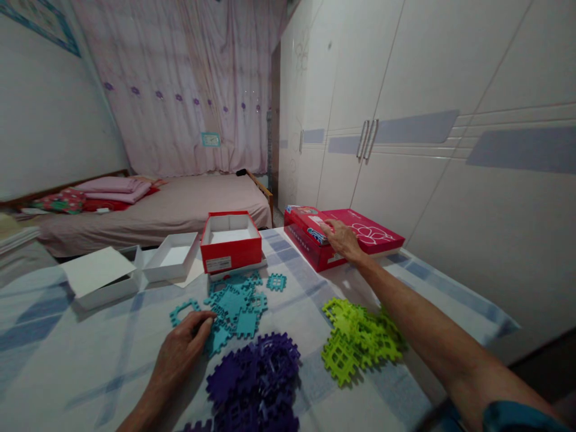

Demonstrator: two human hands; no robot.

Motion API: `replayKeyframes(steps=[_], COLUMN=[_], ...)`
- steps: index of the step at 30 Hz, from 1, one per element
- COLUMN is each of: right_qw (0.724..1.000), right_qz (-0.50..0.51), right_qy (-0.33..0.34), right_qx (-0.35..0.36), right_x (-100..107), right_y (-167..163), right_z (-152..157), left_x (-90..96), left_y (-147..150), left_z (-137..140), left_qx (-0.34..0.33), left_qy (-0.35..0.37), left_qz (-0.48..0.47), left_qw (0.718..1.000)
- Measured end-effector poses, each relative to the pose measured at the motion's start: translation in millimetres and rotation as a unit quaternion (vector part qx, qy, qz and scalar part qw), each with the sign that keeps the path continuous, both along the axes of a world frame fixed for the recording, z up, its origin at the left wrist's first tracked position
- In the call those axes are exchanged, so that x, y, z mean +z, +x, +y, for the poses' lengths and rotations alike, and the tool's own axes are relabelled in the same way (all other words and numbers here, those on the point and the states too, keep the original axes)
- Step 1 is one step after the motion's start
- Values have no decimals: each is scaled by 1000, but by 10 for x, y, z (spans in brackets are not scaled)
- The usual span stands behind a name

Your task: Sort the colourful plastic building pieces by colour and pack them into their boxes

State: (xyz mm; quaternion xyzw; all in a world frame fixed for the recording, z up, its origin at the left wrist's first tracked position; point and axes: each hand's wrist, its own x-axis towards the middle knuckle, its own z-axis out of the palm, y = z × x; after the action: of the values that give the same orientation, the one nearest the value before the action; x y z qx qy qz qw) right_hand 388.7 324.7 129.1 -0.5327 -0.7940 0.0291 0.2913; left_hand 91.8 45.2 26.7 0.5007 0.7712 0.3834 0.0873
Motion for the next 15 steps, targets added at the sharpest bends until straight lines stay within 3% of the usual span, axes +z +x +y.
replayKeyframes(steps=[7,15], right_qw=[993,988], right_qz=[-115,-153], right_qy=[-19,-13], right_qx=[17,0], right_x=[-32,-20], right_y=[-18,-151], right_z=[-26,-53], left_x=[31,-3], left_y=[20,-5], left_z=[-8,-24], left_qx=[-5,1], left_qy=[4,-15], left_qz=[2,-4], left_qw=[1000,1000])
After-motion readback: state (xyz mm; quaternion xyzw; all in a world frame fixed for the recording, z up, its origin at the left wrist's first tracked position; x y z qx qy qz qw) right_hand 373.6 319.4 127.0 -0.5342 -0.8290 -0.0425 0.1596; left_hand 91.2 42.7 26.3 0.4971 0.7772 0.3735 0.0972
